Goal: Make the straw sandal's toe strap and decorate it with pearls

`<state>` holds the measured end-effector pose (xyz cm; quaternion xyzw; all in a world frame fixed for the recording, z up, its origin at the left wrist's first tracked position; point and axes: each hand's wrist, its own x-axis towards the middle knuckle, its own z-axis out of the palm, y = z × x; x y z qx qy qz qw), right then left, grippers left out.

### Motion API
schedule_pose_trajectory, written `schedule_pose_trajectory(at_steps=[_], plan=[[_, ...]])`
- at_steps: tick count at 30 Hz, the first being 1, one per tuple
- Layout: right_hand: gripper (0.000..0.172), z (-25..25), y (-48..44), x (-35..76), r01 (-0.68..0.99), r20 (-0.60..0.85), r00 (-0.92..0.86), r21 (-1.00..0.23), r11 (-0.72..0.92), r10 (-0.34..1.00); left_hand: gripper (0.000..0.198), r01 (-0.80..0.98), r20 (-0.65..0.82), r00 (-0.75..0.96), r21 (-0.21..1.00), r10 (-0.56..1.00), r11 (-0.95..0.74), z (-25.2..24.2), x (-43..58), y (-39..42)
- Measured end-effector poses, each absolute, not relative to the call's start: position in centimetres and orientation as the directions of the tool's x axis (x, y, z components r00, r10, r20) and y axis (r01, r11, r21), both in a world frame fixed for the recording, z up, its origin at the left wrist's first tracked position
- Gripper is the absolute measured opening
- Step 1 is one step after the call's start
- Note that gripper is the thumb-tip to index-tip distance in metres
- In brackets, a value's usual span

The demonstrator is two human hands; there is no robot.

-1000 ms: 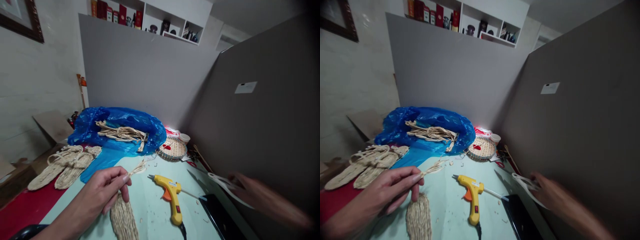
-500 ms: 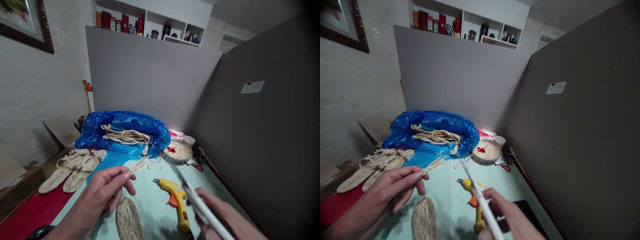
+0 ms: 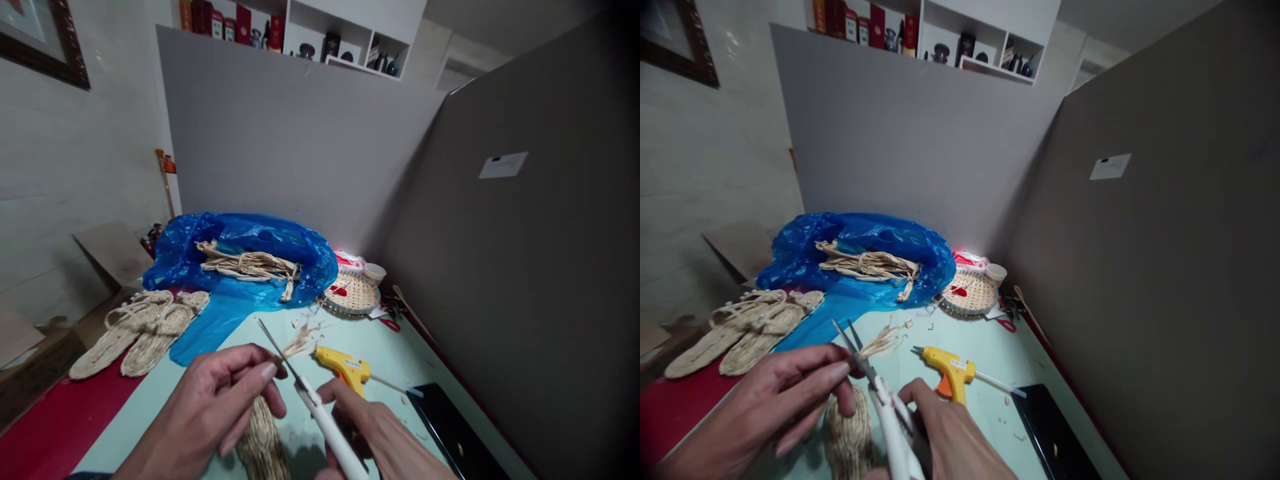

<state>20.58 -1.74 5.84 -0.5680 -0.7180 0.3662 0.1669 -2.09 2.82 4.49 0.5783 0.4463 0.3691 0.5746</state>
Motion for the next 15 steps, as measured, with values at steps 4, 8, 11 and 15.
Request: schedule_pose_trajectory(at_steps=[4, 8, 11, 15], plan=[[0.046, 5.52, -1.75, 20.39, 0.693, -0.208, -0.285, -0.719, 0.051, 0.936, 0.047, 0.093, -0.108, 0.364, 0.992, 0.925, 0.08, 4.15, -2.0, 2.54], [0.047, 5.89, -1.92, 20.57, 0.714, -0.252, -0.273, -0.699, 0.021, 0.928, 0.041, 0.043, -0.133, 0.357, 0.991, 0.925, 0.126, 3.89, -1.99, 2.53], [0.048, 5.97, -2.0, 20.67, 0.701, -0.258, -0.294, -0.713, 0.024, 0.92, 0.04, 0.009, -0.142, 0.344, 0.989, 0.928, 0.148, 3.76, -1.79, 2.49], [0.05, 5.63, -2.05, 20.76, 0.689, -0.273, -0.303, -0.725, 0.013, 0.913, 0.042, -0.007, -0.159, 0.289, 0.986, 0.944, 0.168, 3.95, -1.34, 2.61]])
